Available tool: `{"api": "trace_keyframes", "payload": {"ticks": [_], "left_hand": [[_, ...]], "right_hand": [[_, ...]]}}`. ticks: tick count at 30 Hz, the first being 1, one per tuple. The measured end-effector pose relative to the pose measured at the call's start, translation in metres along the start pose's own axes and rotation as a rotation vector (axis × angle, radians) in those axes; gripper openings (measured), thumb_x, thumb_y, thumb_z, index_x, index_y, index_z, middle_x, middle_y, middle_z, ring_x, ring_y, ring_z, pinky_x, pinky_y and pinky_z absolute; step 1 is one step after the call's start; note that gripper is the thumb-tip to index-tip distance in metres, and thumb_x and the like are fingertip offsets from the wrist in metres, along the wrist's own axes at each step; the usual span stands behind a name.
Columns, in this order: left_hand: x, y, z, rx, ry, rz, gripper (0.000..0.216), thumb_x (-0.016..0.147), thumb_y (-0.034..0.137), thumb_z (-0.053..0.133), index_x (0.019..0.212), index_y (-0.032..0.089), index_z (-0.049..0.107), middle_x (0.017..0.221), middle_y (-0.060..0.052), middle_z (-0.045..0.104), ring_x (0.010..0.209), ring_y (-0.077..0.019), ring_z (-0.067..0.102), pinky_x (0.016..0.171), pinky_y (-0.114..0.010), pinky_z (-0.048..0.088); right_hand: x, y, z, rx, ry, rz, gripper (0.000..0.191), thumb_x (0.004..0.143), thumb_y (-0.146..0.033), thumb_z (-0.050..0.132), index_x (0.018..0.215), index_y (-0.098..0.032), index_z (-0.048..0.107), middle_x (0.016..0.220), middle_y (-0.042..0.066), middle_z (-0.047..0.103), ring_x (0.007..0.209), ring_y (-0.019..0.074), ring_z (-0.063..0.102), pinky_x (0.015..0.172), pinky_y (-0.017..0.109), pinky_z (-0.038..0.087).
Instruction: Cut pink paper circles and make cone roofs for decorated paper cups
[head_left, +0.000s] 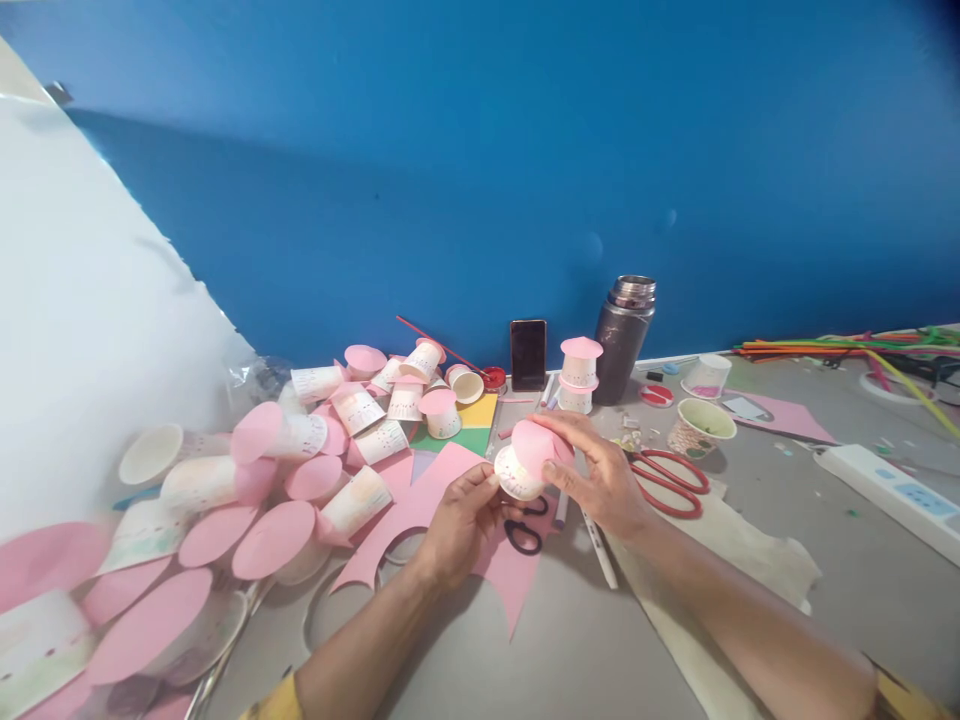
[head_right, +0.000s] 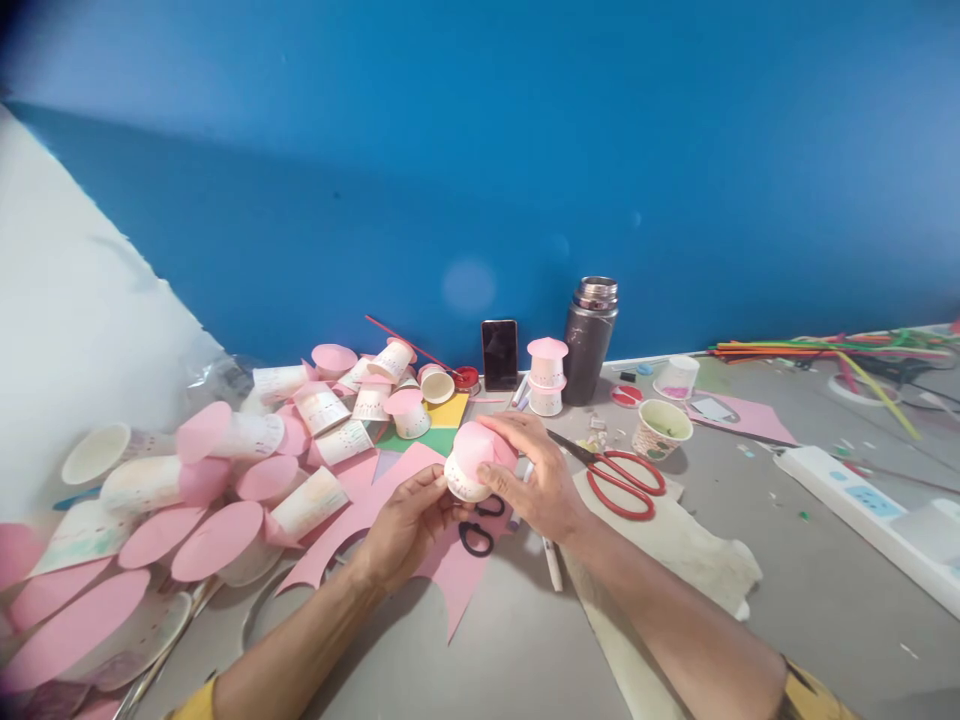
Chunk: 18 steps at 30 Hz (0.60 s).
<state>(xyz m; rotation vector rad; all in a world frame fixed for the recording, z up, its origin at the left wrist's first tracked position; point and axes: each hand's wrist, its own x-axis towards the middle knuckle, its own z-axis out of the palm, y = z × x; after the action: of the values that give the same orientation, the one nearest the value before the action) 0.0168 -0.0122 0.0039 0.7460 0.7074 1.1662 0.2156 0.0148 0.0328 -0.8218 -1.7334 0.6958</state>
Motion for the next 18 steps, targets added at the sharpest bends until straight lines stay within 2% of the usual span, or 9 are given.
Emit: {"api": "trace_keyframes", "payload": {"ticks": [4,7,10,13,18], "left_hand": [[0.000,0.001,0.002,-0.004,0.003,-0.010,0.022,0.085,0.031,0.080,0.087,0.011,0.070,0.086,-0.013,0.077,0.070,-0.0180,0.071,0.068,-0.029,0.056],[-0.002,0.004,0.006,-0.010,0.014,-0.025,0.022,0.084,0.030,0.080,0.087,0.011,0.071,0.086,-0.013,0.077,0.073,-0.0191,0.072,0.069,-0.028,0.056],[-0.004,0.008,0.007,-0.021,0.019,-0.053,0.021,0.084,0.029,0.079,0.087,0.010,0.072,0.087,-0.015,0.076,0.078,-0.0208,0.072,0.071,-0.028,0.056],[-0.004,0.008,0.004,-0.019,0.009,-0.106,0.021,0.087,0.031,0.075,0.090,0.010,0.071,0.091,-0.017,0.076,0.076,-0.0210,0.071,0.070,-0.030,0.056],[-0.004,0.008,0.001,0.017,-0.005,-0.171,0.016,0.084,0.025,0.074,0.081,0.010,0.069,0.075,-0.011,0.071,0.060,-0.0173,0.064,0.063,-0.030,0.052]], "right_hand": [[0.000,0.000,0.000,0.024,-0.006,0.006,0.046,0.090,-0.049,0.072,0.131,-0.028,0.071,0.135,0.010,0.067,0.132,0.0341,0.054,0.114,0.050,0.041],[0.001,0.001,-0.006,0.116,-0.014,0.037,0.050,0.092,-0.051,0.070,0.137,-0.031,0.066,0.142,0.008,0.065,0.137,0.0335,0.052,0.117,0.052,0.038],[0.004,0.001,-0.015,0.215,0.049,0.072,0.052,0.095,-0.057,0.062,0.141,-0.033,0.062,0.146,0.006,0.063,0.139,0.0338,0.051,0.117,0.055,0.038],[0.007,-0.002,-0.023,0.228,0.091,0.062,0.051,0.095,-0.063,0.059,0.135,-0.033,0.067,0.145,0.006,0.064,0.139,0.0351,0.051,0.117,0.056,0.038],[0.008,-0.006,-0.024,0.195,-0.060,0.009,0.042,0.089,-0.061,0.068,0.118,-0.032,0.077,0.147,0.006,0.061,0.142,0.0373,0.046,0.118,0.057,0.036]]}}
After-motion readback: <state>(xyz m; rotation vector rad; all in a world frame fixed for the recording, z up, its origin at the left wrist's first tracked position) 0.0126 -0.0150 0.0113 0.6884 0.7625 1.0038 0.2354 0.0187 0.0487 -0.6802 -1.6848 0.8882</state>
